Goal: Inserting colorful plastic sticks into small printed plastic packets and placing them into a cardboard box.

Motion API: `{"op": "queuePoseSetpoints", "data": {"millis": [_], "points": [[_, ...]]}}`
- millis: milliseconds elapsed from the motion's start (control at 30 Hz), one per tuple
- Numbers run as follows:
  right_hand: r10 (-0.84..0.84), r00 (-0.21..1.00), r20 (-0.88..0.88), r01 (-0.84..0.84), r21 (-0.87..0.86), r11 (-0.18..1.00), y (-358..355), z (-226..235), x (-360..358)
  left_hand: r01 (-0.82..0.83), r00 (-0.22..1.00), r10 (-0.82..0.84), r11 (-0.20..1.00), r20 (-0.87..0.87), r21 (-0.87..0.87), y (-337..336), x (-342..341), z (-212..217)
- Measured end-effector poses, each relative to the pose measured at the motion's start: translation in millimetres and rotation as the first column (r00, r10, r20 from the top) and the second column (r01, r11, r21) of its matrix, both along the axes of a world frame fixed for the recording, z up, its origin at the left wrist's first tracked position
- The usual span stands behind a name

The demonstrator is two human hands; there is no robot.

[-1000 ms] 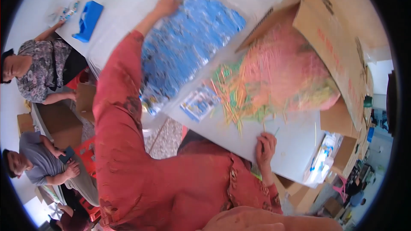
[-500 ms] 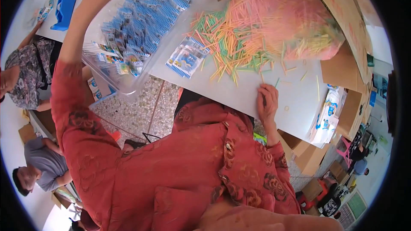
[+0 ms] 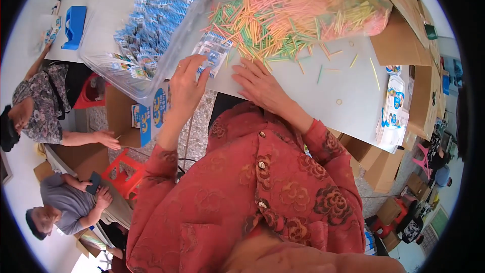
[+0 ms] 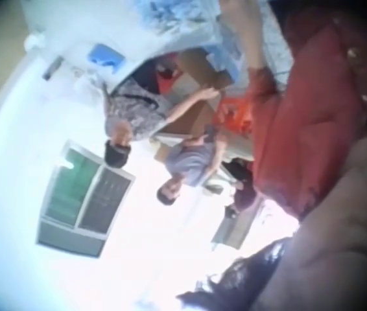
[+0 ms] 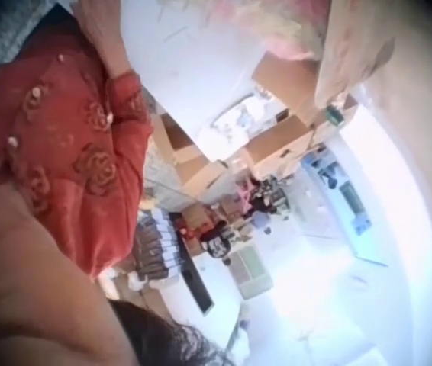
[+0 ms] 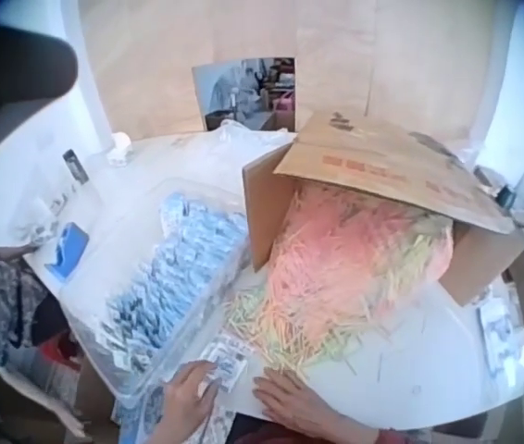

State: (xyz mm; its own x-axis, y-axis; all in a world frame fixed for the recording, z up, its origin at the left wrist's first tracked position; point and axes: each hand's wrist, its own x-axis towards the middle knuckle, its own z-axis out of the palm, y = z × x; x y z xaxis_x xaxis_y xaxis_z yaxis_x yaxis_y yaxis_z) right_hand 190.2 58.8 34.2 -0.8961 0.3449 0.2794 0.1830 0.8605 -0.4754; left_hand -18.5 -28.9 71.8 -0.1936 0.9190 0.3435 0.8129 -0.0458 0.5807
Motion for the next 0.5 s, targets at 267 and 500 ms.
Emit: {"op": "queuePoseSetpoints", "data": {"millis": [267,500], "points": [[-0.024,0.999,-0.047,0.024,0.005,1.000,9.8,-11.0,1.5,-0.302,0.931,0.308,0.951,-0.197,0.059,16.8,-2.9,-34.4],[-0.083,0.995,-0.058,0.086,0.060,0.994,21.6,-15.1,19.8,-0.325,0.930,0.320,0.946,-0.181,0.002,27.5,-1.1,-49.3]]}}
